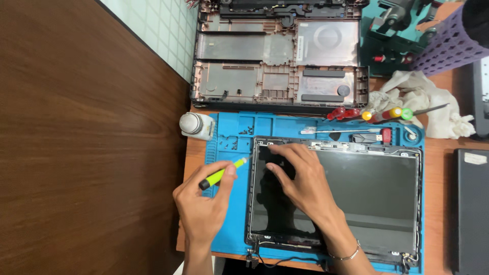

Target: The person uses a screwdriver to work on a laptop screen assembly, handling the display panel and internal wiring on a workbench.

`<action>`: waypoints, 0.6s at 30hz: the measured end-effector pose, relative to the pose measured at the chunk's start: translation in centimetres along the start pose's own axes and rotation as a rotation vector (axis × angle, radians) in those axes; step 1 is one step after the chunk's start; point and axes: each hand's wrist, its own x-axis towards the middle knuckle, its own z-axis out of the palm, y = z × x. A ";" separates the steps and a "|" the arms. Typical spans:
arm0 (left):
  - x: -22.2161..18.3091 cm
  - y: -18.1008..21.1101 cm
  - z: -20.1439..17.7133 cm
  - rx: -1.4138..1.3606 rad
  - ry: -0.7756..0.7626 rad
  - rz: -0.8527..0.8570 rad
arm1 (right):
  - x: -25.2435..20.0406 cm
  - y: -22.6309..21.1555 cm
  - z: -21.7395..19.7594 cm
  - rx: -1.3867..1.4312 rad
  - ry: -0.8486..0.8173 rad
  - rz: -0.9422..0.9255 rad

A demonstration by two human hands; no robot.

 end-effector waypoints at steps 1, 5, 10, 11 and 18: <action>-0.3 0.3 -0.1 -0.003 -0.010 -0.034 | -0.1 0.0 -0.1 0.019 -0.006 -0.004; -1.1 1.1 -0.2 0.013 -0.045 -0.101 | -0.5 -0.2 -0.2 0.089 -0.018 -0.001; -1.9 1.5 -0.3 0.025 -0.058 -0.070 | -1.2 -0.2 -0.4 0.116 -0.011 -0.010; -2.1 1.5 -0.2 0.010 -0.056 -0.057 | -1.4 -0.2 -0.5 0.112 -0.013 -0.001; -3.4 1.6 -0.1 0.019 -0.071 -0.026 | -2.6 -0.1 -0.8 0.113 0.008 -0.021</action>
